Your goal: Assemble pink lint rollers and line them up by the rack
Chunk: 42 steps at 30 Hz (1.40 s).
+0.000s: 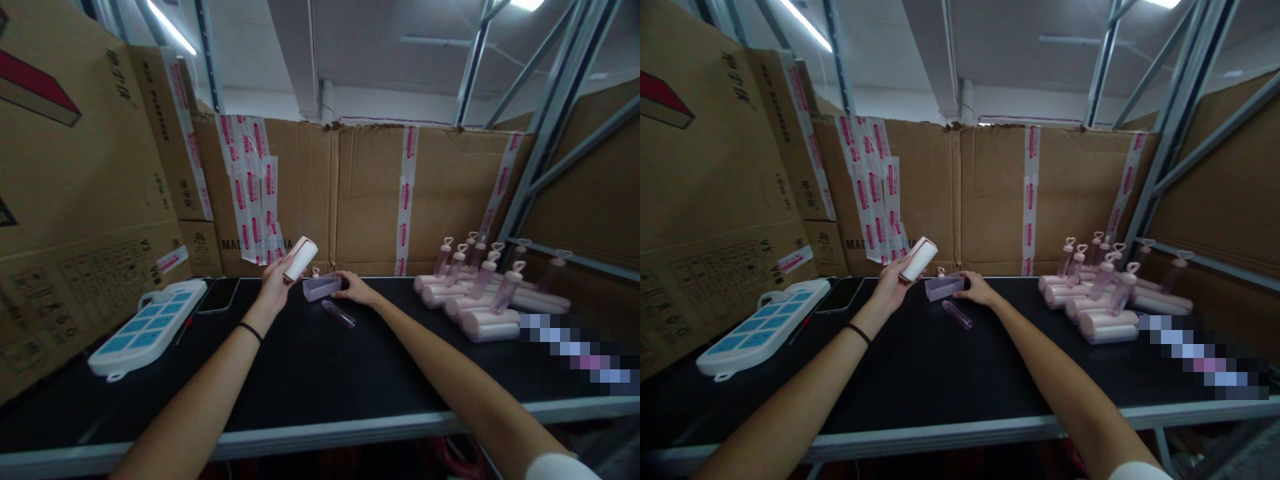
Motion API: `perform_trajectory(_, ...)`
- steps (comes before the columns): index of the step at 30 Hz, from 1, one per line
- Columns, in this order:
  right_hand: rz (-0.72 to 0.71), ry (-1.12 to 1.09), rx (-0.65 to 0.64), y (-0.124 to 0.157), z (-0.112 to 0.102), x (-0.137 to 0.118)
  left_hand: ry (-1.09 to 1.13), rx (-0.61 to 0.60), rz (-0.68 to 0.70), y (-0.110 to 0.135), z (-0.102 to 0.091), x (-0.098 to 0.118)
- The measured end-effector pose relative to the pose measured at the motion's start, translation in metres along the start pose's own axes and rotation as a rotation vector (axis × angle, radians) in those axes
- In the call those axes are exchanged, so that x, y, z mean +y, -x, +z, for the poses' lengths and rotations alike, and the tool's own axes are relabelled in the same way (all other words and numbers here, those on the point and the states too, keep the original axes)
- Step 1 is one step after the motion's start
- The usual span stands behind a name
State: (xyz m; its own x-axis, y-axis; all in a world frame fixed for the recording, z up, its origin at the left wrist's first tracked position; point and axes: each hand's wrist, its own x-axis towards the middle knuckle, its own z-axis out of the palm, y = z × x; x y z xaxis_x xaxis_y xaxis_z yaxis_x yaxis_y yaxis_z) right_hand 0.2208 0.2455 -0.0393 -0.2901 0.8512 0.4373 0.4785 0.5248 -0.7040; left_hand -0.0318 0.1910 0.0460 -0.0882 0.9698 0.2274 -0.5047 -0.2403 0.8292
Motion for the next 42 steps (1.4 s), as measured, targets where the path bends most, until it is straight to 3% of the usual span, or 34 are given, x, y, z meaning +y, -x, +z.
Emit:
perform_trajectory(7,0.004,-0.033,-0.048,0.001,0.004,-0.013,-0.035,0.027,0.047,-0.001,-0.003,0.003)
perform_trajectory(13,0.113,0.089,-0.030,0.009,-0.017,-0.035,-0.015,0.029,0.093,0.000,-0.004,0.007)
perform_trajectory(18,0.161,0.246,-0.414,0.032,-0.020,-0.069,0.049,-0.018,0.187,0.000,-0.001,0.011)
perform_trajectory(21,0.149,0.204,-0.511,0.042,-0.017,-0.089,0.076,0.003,0.234,-0.003,-0.002,0.012)
perform_trajectory(25,0.123,-0.135,-0.399,0.046,-0.033,-0.109,0.095,0.030,0.304,-0.009,-0.005,0.018)
perform_trajectory(30,0.033,-0.287,0.025,0.048,-0.061,-0.116,0.166,0.074,0.332,-0.011,-0.004,0.030)
perform_trajectory(33,0.040,-0.386,0.177,0.047,-0.062,-0.112,0.215,0.109,0.263,-0.008,-0.001,0.033)
perform_trajectory(37,-0.032,-0.493,0.245,0.046,-0.051,-0.113,0.173,0.064,0.088,0.000,0.005,0.030)
perform_trajectory(42,-0.159,-0.453,0.218,0.051,-0.039,-0.128,0.075,-0.056,0.008,0.011,0.012,0.019)
